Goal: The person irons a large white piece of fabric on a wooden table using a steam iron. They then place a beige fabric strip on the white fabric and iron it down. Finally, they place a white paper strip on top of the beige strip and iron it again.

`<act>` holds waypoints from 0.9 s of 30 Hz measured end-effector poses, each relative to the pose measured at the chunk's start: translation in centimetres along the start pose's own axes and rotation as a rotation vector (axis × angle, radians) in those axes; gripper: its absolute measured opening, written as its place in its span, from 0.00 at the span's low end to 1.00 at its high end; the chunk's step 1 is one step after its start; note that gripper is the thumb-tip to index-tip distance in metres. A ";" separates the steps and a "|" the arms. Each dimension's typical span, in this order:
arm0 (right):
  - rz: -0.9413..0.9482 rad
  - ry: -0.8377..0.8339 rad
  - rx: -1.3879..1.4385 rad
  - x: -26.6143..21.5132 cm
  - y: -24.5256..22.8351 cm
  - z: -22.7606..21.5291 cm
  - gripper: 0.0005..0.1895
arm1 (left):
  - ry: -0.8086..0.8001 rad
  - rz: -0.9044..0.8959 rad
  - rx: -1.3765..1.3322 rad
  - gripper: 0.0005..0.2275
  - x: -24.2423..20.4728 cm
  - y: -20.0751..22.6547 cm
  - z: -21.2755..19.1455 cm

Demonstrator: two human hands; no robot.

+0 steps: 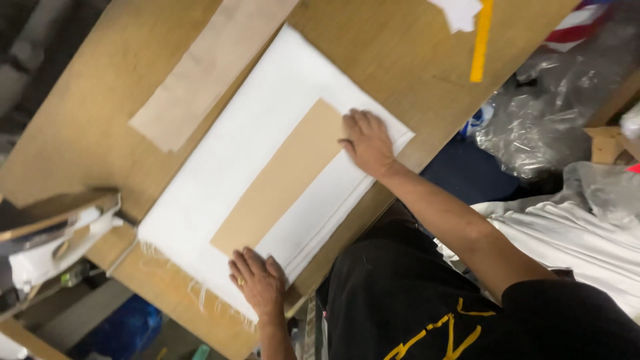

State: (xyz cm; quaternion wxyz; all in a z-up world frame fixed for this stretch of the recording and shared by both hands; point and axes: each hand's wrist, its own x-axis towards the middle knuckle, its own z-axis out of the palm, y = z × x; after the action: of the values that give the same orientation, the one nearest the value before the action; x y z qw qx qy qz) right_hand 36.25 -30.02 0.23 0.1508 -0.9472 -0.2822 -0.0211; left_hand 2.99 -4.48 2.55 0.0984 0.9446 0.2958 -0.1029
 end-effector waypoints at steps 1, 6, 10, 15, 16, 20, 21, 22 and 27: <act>-0.005 -0.015 0.066 0.1 0.2 0.0 0.24 | -0.066 -0.089 -0.031 0.37 0.2 1.0 -1.0; 0.093 0.050 0.175 -0.4 7.4 -1.6 0.23 | 0.086 0.129 0.122 0.28 0.6 5.6 3.3; 0.153 0.243 -0.013 -0.8 16.5 -5.6 0.16 | 0.200 0.452 -0.208 0.23 1.9 12.7 4.4; 0.265 0.182 -0.120 0.5 24.2 -8.0 0.15 | 0.176 0.494 -0.269 0.17 3.3 18.8 2.5; 0.286 0.146 -0.141 1.3 25.0 -8.5 0.15 | 0.205 0.469 -0.269 0.15 3.5 19.1 2.7; 0.200 0.248 -0.267 5.5 29.3 -5.2 0.16 | 0.203 0.434 -0.219 0.14 3.9 19.8 2.2; 0.204 0.215 -0.277 6.7 29.7 -4.7 0.20 | 0.180 0.412 -0.214 0.14 3.9 19.9 2.2; 0.206 0.184 -0.290 8.0 30.3 -4.3 0.24 | 0.159 0.390 -0.212 0.14 3.9 20.0 2.3; 0.208 0.109 -0.308 12.3 32.1 -2.7 0.35 | 0.041 0.338 -0.234 0.15 4.1 20.6 1.1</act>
State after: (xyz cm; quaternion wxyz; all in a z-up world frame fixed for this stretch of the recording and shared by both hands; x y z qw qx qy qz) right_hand 64.05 -49.83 -4.41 0.0205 -0.9806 -0.1676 -0.0997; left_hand 18.04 -19.13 3.00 0.2173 0.9648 0.1451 -0.0309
